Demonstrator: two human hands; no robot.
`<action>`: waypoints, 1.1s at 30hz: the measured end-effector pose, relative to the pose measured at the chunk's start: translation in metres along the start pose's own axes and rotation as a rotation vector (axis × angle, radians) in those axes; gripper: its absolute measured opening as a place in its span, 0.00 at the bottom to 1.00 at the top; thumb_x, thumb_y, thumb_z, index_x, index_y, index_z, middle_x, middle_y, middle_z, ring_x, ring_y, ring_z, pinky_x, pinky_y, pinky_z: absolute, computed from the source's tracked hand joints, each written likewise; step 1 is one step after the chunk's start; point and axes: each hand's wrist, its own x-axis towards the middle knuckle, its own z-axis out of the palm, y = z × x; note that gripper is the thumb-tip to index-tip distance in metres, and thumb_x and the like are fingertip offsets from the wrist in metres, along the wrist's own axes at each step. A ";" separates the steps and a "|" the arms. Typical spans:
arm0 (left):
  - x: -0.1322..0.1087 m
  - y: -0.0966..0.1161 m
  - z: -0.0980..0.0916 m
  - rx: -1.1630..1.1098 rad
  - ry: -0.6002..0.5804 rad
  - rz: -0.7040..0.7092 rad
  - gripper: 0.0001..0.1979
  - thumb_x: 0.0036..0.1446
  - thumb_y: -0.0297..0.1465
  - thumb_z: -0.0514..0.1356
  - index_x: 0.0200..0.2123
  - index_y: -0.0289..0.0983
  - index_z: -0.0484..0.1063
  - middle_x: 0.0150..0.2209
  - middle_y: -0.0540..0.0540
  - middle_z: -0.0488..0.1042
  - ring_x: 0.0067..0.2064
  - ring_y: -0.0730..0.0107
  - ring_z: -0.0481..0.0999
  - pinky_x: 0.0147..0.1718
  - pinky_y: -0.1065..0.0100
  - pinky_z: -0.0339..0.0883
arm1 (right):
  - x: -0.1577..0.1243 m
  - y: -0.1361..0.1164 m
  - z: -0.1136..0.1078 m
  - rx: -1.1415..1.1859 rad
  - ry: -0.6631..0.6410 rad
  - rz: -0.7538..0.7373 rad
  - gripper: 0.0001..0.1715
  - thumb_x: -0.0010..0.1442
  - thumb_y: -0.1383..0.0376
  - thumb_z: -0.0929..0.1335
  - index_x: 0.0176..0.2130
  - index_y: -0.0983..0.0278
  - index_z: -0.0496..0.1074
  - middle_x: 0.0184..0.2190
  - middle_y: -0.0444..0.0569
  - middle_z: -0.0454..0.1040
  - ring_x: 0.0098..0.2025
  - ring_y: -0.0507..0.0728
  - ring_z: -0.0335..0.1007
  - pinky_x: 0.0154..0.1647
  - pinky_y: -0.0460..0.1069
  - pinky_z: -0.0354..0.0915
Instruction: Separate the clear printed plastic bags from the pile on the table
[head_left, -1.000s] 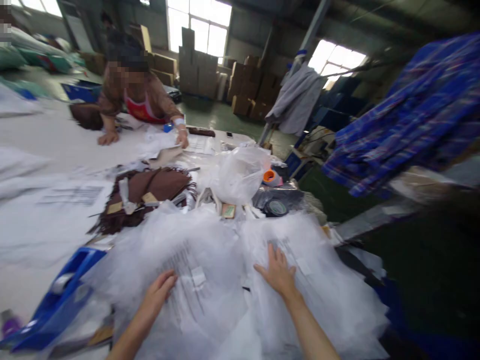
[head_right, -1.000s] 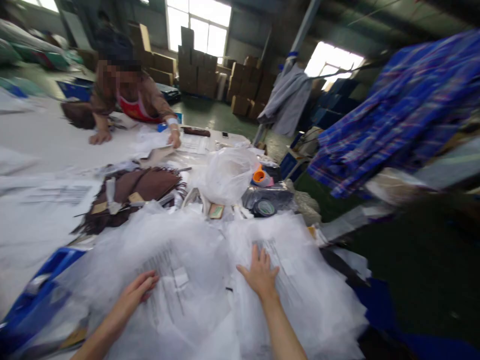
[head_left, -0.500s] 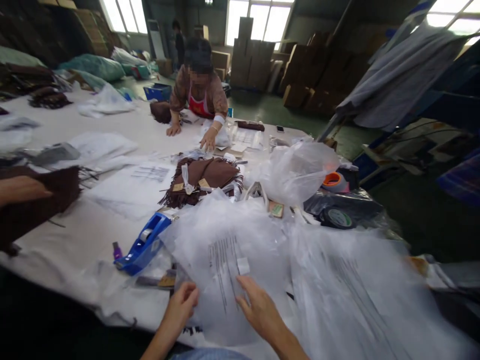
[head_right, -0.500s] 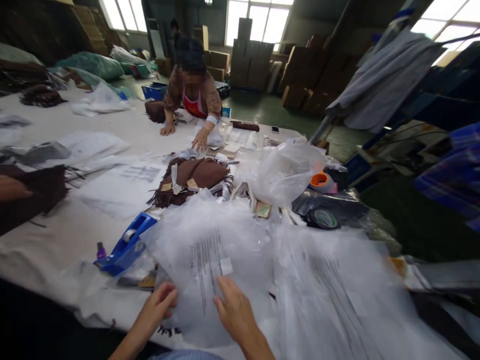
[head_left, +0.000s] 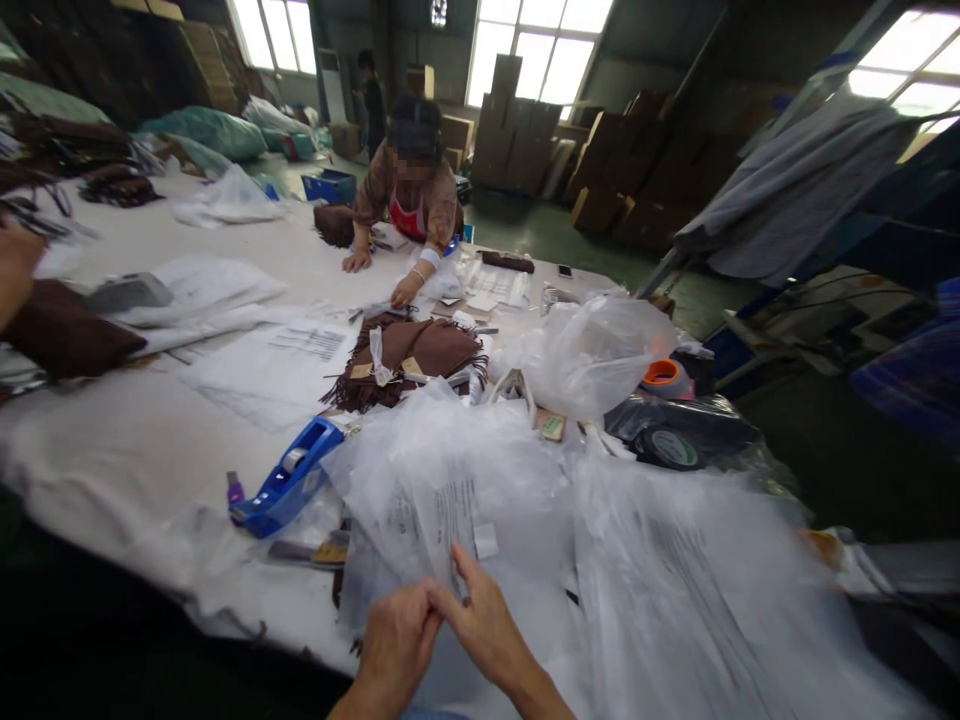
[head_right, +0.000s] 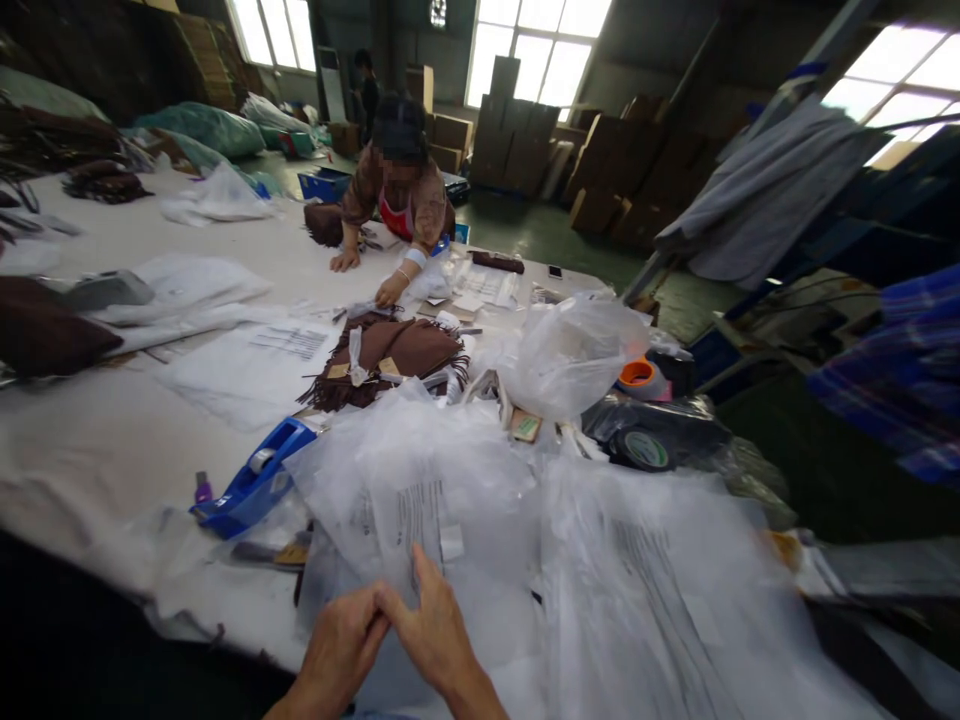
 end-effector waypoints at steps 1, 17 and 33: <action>0.000 0.004 0.005 -0.017 0.007 0.052 0.13 0.61 0.30 0.50 0.24 0.39 0.67 0.21 0.48 0.74 0.23 0.68 0.72 0.23 0.69 0.55 | 0.002 0.000 -0.001 0.007 0.019 0.010 0.45 0.58 0.48 0.65 0.63 0.74 0.57 0.62 0.63 0.62 0.63 0.66 0.59 0.65 0.59 0.56; 0.008 0.017 0.043 -0.411 -0.071 0.019 0.14 0.53 0.23 0.51 0.36 0.35 0.75 0.36 0.40 0.79 0.42 0.59 0.76 0.47 0.59 0.68 | -0.004 0.004 -0.021 0.536 -0.209 0.223 0.46 0.46 0.37 0.70 0.51 0.66 0.67 0.45 0.53 0.74 0.47 0.62 0.70 0.43 0.52 0.68; 0.049 -0.037 0.028 -0.550 0.281 -0.679 0.15 0.44 0.41 0.61 0.33 0.38 0.66 0.31 0.48 0.72 0.34 0.62 0.73 0.36 0.62 0.66 | -0.022 0.014 -0.095 0.108 0.598 -0.314 0.13 0.57 0.59 0.69 0.42 0.61 0.76 0.39 0.49 0.76 0.42 0.55 0.72 0.44 0.49 0.67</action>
